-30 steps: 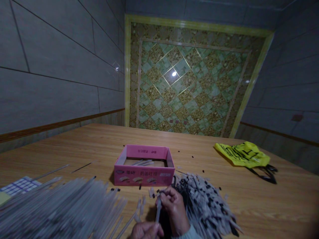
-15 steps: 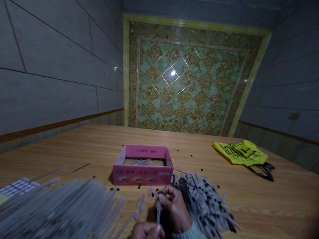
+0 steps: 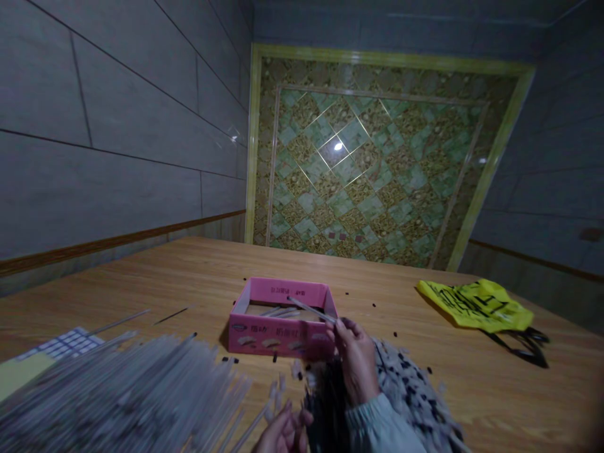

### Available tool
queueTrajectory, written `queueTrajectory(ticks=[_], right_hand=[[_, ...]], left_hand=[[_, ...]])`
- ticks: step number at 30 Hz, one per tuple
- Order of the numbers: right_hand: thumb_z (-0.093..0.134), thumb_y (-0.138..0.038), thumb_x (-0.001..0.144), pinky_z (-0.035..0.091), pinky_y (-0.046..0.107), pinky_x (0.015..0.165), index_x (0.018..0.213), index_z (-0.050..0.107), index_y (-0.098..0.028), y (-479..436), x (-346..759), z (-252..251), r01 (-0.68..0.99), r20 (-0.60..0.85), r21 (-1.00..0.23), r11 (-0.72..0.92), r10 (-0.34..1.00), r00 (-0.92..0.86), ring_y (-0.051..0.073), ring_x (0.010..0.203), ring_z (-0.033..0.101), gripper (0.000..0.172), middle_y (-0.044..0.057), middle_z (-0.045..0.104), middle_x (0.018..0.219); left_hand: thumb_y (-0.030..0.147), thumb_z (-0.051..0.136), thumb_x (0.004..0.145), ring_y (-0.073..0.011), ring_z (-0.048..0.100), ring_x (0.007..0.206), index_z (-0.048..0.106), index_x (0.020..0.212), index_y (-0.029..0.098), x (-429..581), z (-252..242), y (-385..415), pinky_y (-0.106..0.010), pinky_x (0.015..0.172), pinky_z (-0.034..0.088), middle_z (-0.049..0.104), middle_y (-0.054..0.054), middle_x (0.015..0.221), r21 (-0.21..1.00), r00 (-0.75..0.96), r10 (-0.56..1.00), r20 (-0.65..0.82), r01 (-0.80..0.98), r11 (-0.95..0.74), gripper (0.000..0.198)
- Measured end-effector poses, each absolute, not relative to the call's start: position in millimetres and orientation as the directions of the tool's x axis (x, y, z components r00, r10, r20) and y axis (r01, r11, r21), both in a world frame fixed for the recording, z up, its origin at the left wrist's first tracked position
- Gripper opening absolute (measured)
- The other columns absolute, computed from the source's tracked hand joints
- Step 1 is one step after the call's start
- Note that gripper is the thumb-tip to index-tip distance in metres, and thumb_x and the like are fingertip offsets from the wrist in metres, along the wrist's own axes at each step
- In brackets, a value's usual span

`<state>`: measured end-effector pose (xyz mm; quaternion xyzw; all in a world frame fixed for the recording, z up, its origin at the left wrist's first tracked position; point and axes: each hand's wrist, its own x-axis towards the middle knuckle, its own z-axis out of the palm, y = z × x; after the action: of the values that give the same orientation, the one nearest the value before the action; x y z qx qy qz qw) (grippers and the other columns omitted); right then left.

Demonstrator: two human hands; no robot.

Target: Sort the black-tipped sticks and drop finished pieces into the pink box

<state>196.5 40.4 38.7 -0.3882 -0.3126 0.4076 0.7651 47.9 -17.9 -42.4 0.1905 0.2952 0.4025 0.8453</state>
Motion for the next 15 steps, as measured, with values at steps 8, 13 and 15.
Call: queueTrajectory(ticks=[8,13,15], right_hand=[[0.07,-0.024,0.058,0.046,0.029,0.052,0.069,0.059,-0.015,110.7,183.9,51.1,-0.055,0.327,-0.923,0.381,0.853,0.407,0.016,0.05,0.059,0.019,0.0,0.062,0.057],[0.064,-0.021,0.065,0.041,0.026,0.064,0.078,0.065,-0.021,92.9,159.7,36.3,0.133,0.453,-0.891,0.434,0.865,0.215,0.017,0.071,0.057,0.013,0.002,0.065,0.077],[0.068,-0.016,0.059,0.039,0.025,0.06,0.066,0.069,-0.021,76.5,140.4,20.3,0.166,0.442,-0.885,0.436,0.897,0.003,0.016,0.064,0.056,0.009,0.0,0.065,0.067]], left_hand=[[0.043,0.062,0.072,-0.0053,0.039,0.033,0.063,0.06,0.009,48.3,-52.1,-13.6,-0.015,0.038,0.023,0.047,0.0,0.036,0.573,0.503,0.782,-0.369,-0.539,0.617,0.037],[0.052,0.061,0.068,-0.0036,0.024,0.029,0.05,0.04,0.014,46.6,-45.9,-15.1,-0.019,0.037,0.013,0.031,0.006,0.028,0.637,0.429,0.882,-0.194,-0.629,0.446,0.048],[0.055,0.059,0.068,-0.005,0.024,0.029,0.047,0.04,0.016,45.9,-38.0,-19.7,-0.02,0.037,0.012,0.027,0.006,0.028,0.621,0.424,0.903,-0.07,-0.69,0.373,0.049]])
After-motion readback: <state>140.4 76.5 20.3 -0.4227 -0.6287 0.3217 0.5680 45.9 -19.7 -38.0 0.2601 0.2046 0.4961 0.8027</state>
